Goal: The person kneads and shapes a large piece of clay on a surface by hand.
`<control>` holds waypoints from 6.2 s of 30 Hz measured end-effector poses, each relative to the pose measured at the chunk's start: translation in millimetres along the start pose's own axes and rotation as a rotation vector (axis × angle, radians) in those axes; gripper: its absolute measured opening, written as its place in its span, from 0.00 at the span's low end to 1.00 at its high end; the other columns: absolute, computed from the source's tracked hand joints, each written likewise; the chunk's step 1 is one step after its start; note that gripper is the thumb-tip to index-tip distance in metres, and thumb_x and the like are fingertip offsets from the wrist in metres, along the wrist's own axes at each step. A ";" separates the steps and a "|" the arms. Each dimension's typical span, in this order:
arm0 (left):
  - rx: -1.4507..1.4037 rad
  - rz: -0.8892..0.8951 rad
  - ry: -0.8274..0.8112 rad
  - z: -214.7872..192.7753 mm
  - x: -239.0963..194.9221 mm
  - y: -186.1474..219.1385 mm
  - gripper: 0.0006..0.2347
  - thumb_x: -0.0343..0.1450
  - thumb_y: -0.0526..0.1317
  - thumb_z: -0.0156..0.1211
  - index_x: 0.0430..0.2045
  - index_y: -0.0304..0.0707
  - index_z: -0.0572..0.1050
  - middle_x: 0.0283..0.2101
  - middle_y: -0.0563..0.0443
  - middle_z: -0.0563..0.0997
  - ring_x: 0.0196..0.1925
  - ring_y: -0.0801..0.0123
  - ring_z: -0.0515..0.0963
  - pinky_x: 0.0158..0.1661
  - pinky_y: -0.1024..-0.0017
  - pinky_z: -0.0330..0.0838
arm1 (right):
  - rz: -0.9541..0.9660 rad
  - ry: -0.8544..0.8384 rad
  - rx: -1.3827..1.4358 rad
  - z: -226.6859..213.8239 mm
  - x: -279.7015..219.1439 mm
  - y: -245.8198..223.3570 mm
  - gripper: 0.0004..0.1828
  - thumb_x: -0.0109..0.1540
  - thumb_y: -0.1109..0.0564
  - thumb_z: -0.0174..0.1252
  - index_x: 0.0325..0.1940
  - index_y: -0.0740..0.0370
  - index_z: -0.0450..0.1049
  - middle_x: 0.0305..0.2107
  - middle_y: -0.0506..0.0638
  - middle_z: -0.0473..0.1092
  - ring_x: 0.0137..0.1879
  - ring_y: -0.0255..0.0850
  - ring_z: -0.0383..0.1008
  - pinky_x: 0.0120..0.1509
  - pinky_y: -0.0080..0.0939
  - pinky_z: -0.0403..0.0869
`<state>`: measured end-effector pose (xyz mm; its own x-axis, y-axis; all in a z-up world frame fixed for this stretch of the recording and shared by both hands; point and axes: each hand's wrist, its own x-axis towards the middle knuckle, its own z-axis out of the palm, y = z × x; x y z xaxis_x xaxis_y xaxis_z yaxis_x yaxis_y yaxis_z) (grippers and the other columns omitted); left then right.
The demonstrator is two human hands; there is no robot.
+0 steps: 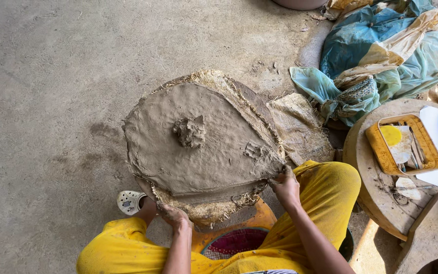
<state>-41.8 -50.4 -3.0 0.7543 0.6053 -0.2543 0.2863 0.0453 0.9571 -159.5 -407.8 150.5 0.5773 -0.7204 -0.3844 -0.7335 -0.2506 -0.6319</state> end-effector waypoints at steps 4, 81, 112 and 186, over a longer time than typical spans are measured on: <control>-0.010 0.009 0.004 4.2 3.2 4.9 0.35 0.79 0.61 0.28 0.76 0.38 0.36 0.80 0.40 0.37 0.80 0.52 0.44 0.77 0.57 0.39 | 0.137 -0.050 0.438 -11.9 16.5 -5.8 0.21 0.67 0.66 0.49 0.66 0.67 0.64 0.50 0.61 0.72 0.47 0.51 0.80 0.47 0.50 0.81; -0.259 0.473 -0.473 -34.8 73.0 16.8 0.27 0.79 0.50 0.35 0.74 0.42 0.46 0.77 0.45 0.55 0.78 0.59 0.54 0.75 0.65 0.45 | -0.789 -0.004 -0.491 -34.4 -10.2 -58.9 0.20 0.59 0.62 0.56 0.56 0.56 0.77 0.60 0.56 0.69 0.46 0.56 0.79 0.46 0.56 0.78; 0.303 -0.464 -0.569 -49.2 97.1 84.7 0.44 0.67 0.75 0.26 0.76 0.53 0.43 0.80 0.43 0.39 0.81 0.46 0.39 0.70 0.30 0.37 | -0.702 -0.224 -0.121 -86.7 -58.8 -34.2 0.12 0.48 0.62 0.70 0.35 0.63 0.79 0.51 0.51 0.74 0.50 0.42 0.77 0.51 0.40 0.81; -0.133 -0.035 -0.386 -17.4 87.6 10.9 0.33 0.72 0.37 0.44 0.77 0.53 0.44 0.77 0.41 0.52 0.75 0.55 0.60 0.61 0.67 0.65 | -0.934 0.258 -0.372 32.9 83.4 -136.8 0.18 0.59 0.59 0.64 0.53 0.62 0.81 0.54 0.62 0.72 0.53 0.51 0.75 0.55 0.50 0.76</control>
<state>17.1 16.9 -12.4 0.9191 0.2597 -0.2963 0.2558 0.1787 0.9501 0.8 -412.3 182.7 0.9105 -0.2419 0.3353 -0.1226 -0.9325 -0.3398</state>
